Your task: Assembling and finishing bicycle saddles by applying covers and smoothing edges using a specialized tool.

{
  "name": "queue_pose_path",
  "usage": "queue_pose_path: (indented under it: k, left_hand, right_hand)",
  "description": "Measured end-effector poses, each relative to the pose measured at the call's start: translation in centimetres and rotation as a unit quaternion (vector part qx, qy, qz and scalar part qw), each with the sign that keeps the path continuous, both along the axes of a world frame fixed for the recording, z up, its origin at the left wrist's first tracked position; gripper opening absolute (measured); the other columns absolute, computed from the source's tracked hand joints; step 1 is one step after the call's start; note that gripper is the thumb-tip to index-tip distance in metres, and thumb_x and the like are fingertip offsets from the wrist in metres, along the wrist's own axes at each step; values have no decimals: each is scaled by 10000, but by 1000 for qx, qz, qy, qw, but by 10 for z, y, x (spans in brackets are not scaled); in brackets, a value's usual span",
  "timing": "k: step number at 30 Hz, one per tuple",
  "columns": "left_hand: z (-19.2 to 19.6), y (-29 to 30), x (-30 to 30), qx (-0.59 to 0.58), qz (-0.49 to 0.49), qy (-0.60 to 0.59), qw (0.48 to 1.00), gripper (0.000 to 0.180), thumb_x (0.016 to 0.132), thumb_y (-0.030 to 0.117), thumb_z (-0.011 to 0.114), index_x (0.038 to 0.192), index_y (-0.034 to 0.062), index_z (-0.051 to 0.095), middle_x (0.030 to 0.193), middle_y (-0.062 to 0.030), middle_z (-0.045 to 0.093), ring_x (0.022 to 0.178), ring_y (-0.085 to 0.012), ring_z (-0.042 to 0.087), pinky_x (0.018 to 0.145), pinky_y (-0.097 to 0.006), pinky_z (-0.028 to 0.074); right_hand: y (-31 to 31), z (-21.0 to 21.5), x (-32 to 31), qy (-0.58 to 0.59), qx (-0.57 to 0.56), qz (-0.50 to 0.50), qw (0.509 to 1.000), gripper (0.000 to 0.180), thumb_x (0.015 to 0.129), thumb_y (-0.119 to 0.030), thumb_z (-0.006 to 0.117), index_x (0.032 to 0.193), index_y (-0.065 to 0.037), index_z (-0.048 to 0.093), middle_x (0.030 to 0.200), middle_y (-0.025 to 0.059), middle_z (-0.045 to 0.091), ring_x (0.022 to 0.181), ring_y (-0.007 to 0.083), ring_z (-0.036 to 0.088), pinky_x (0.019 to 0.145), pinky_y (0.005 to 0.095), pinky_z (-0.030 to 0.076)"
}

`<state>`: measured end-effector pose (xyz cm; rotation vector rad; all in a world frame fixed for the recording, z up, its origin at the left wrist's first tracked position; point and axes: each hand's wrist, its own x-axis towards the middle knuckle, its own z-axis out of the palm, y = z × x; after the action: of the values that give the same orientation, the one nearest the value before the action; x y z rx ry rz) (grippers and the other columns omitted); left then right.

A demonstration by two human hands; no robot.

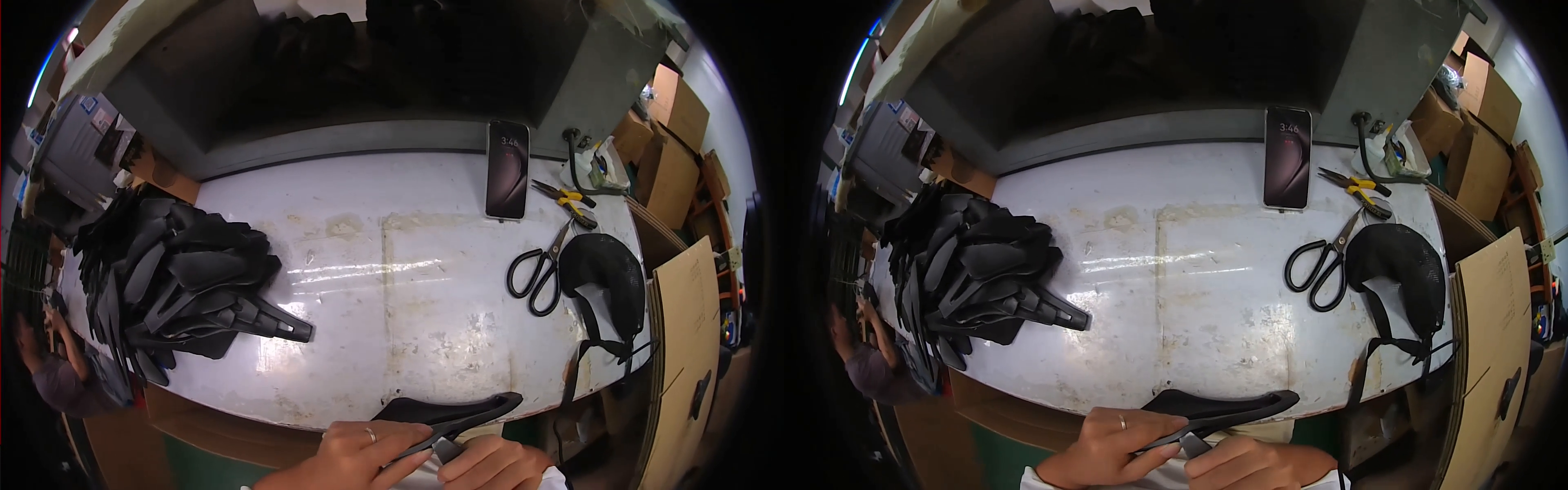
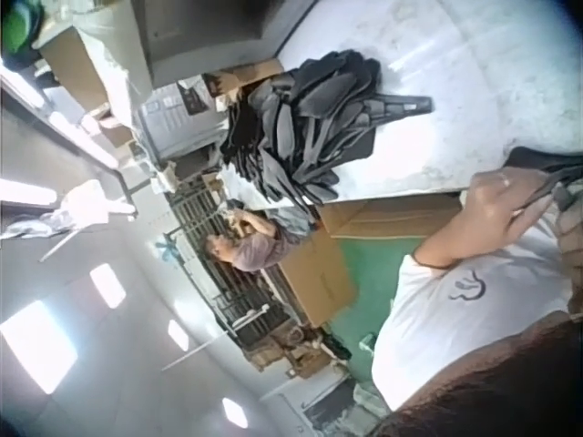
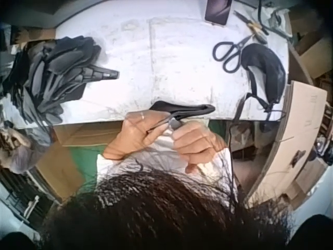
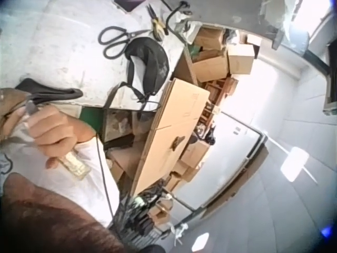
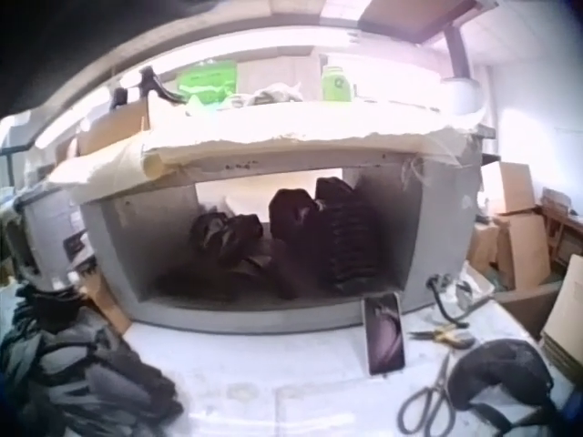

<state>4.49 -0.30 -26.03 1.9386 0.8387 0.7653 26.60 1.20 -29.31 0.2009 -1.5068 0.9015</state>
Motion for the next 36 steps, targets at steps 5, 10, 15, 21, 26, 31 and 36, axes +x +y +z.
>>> queue_pose_path:
  k: [5, 10, 15, 21, 26, 31, 36]
  left_hand:
    - [31, 8, 28, 58, 73, 110, 990, 368, 844, 96, 742, 1177, 1, 619, 762, -158, 670, 677, -332, 684, 621, -425, 556]
    - [29, 3, 24, 125, 93, 159, 975, 320, 836, 161, 798, 1074, 9, 648, 625, -107, 580, 520, -296, 592, 479, -411, 474]
    - [30, -12, 4, 188, 220, 288, 913, 315, 834, 271, 836, 906, 31, 646, 545, -73, 500, 442, -268, 500, 437, -378, 420]
    - [45, -10, 9, 96, 190, 319, 924, 257, 876, 195, 778, 1016, 10, 667, 666, -138, 646, 538, -320, 620, 523, -394, 508]
    - [46, -4, 0, -39, 128, 159, 978, 370, 927, 153, 701, 1271, 23, 656, 923, -221, 714, 763, -380, 704, 671, -433, 559]
    - [42, -11, -5, -71, 122, 190, 972, 373, 912, 141, 698, 1261, 14, 663, 1014, -230, 721, 833, -379, 717, 721, -430, 572]
    - [38, -11, -7, -86, 112, 169, 976, 379, 897, 111, 684, 1260, 4, 663, 1165, -210, 718, 962, -382, 722, 837, -416, 592]
  right_hand:
    - [16, 10, 0, 1, -1, 60, 998, 305, 938, -262, 758, 899, 10, 626, 756, 167, 660, 687, 334, 666, 732, 492, 583]
    - [20, 18, 4, 10, 6, 127, 992, 245, 960, -188, 710, 892, 29, 618, 773, 181, 655, 696, 350, 667, 698, 488, 578]
    - [12, 17, 14, 7, 26, 125, 992, 150, 950, -101, 669, 912, 37, 621, 800, 197, 655, 710, 355, 667, 703, 500, 588]
    - [2, 15, 0, 9, -23, 104, 994, 106, 879, -13, 672, 961, 46, 639, 869, 201, 676, 782, 351, 679, 750, 528, 598]
    - [-4, 7, -20, 22, 5, 84, 996, 91, 867, -11, 669, 935, 47, 650, 897, 182, 678, 804, 345, 678, 763, 531, 599]
    - [-3, 2, -41, 7, 36, 94, 995, 42, 861, 1, 652, 852, 41, 661, 857, 156, 657, 746, 329, 660, 720, 490, 601]
    - [-5, -14, -52, 17, 62, 54, 996, 160, 896, -125, 713, 923, 16, 644, 767, 119, 610, 696, 271, 634, 671, 462, 571]
